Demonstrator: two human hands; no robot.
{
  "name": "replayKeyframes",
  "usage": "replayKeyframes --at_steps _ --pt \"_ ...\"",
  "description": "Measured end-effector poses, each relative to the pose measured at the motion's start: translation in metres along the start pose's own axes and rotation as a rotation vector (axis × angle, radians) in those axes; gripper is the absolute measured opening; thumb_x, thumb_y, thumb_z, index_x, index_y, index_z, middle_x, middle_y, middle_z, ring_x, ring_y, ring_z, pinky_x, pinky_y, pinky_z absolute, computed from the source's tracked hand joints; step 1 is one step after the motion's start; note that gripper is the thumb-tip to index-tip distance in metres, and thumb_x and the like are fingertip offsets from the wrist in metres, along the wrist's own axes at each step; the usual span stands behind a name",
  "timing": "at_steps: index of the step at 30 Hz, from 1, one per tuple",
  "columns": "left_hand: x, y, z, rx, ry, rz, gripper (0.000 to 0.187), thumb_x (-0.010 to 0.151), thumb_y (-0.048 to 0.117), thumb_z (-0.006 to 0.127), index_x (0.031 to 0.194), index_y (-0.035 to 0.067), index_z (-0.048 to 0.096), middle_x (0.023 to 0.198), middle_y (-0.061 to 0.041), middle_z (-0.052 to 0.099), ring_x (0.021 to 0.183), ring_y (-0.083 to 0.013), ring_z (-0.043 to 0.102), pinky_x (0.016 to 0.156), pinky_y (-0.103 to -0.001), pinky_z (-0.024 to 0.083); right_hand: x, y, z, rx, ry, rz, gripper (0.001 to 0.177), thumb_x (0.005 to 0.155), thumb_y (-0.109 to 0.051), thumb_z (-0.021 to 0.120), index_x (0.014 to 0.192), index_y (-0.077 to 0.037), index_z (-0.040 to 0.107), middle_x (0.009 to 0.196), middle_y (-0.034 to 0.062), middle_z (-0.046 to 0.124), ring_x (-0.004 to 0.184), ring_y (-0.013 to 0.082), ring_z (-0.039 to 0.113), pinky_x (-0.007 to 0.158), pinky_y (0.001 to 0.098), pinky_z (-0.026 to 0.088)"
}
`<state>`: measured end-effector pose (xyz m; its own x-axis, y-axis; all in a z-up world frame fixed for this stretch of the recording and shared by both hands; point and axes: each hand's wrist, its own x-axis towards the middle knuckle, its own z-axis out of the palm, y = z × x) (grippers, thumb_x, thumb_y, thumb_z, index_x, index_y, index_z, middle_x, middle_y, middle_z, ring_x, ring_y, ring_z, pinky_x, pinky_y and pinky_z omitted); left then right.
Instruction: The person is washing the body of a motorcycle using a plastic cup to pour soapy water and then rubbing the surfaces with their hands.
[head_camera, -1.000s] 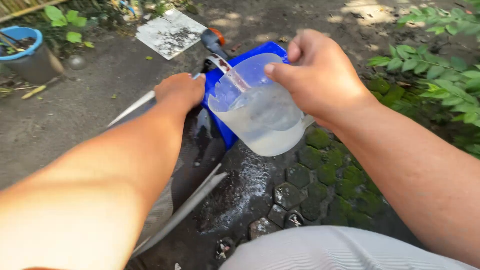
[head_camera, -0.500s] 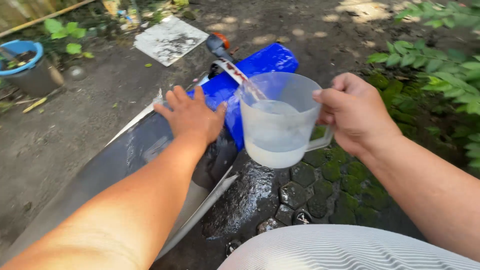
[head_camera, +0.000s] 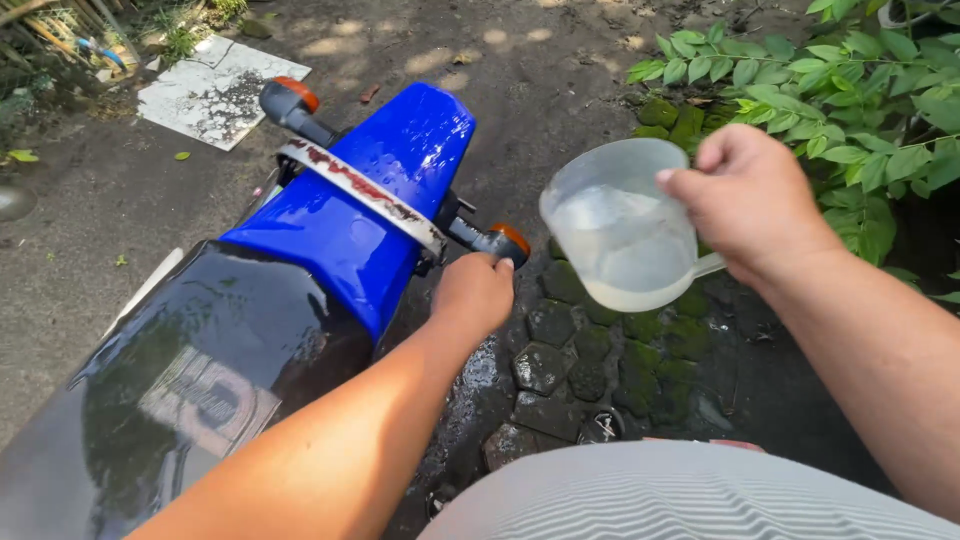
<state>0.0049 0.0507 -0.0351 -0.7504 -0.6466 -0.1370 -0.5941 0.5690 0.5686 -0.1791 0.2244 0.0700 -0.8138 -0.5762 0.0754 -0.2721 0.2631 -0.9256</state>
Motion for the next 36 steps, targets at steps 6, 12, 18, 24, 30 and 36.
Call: replayKeyframes --at_steps 6,12,18,24,30,36 --pt "0.117 -0.019 0.05 -1.787 0.246 -0.678 0.041 0.099 0.04 0.062 0.119 0.004 0.059 0.129 -0.018 0.067 0.115 -0.0341 0.067 0.094 -0.053 0.056 0.023 -0.013 0.034 -0.239 -0.149 -0.298 0.032 0.085 -0.008 0.079 0.081 -0.013 0.048 0.07 -0.0027 0.053 0.061 0.0061 0.05 0.05 0.0274 0.045" --pt "0.122 0.002 0.053 -1.969 0.589 -0.735 0.055 0.096 0.043 0.074 0.119 -0.004 0.059 0.108 -0.011 0.059 0.104 -0.0269 0.063 0.09 -0.05 0.057 0.052 0.052 0.027 0.306 -0.265 0.137 0.029 0.082 0.0 0.072 0.076 -0.012 0.046 0.065 -0.001 0.051 0.055 0.0107 0.047 0.049 0.0288 0.039" --pt "0.144 -0.036 0.103 -1.866 0.765 -0.29 0.042 0.098 0.045 0.059 0.091 0.005 0.05 0.084 -0.01 0.055 0.072 -0.0216 0.058 0.071 -0.044 0.058 0.036 0.084 -0.021 0.312 -0.267 0.179 0.03 0.081 0.002 0.07 0.075 -0.013 0.045 0.067 0.0003 0.053 0.054 0.0114 0.05 0.05 0.0278 0.041" --pt "0.115 0.003 0.081 -1.812 0.801 -0.392 0.06 0.104 0.06 0.042 0.089 0.003 0.052 0.08 -0.008 0.06 0.069 -0.0188 0.062 0.074 -0.034 0.058 0.034 0.113 -0.06 0.252 -0.203 0.278 0.028 0.081 0.002 0.068 0.075 -0.013 0.045 0.067 -0.0014 0.051 0.054 0.0111 0.046 0.049 0.0287 0.038" --pt "0.139 -0.018 0.095 -1.766 0.937 -0.434 0.031 0.1 0.038 0.053 0.11 0.009 0.052 0.106 -0.012 0.069 0.083 -0.0218 0.068 0.075 -0.037 0.061 0.043 0.09 -0.059 0.16 -0.239 0.136 0.029 0.081 0.002 0.069 0.074 -0.013 0.045 0.067 -0.0021 0.052 0.056 0.0102 0.049 0.05 0.0279 0.041" --pt "0.103 0.01 0.065 -2.006 0.107 -0.839 0.034 0.099 0.036 0.07 0.117 0.009 0.057 0.096 -0.013 0.069 0.088 -0.0292 0.072 0.084 -0.048 0.063 0.044 0.022 -0.014 -0.132 -0.29 -0.104 0.029 0.083 0.001 0.071 0.076 -0.012 0.047 0.068 -0.0021 0.05 0.058 0.009 0.047 0.047 0.0306 0.037"
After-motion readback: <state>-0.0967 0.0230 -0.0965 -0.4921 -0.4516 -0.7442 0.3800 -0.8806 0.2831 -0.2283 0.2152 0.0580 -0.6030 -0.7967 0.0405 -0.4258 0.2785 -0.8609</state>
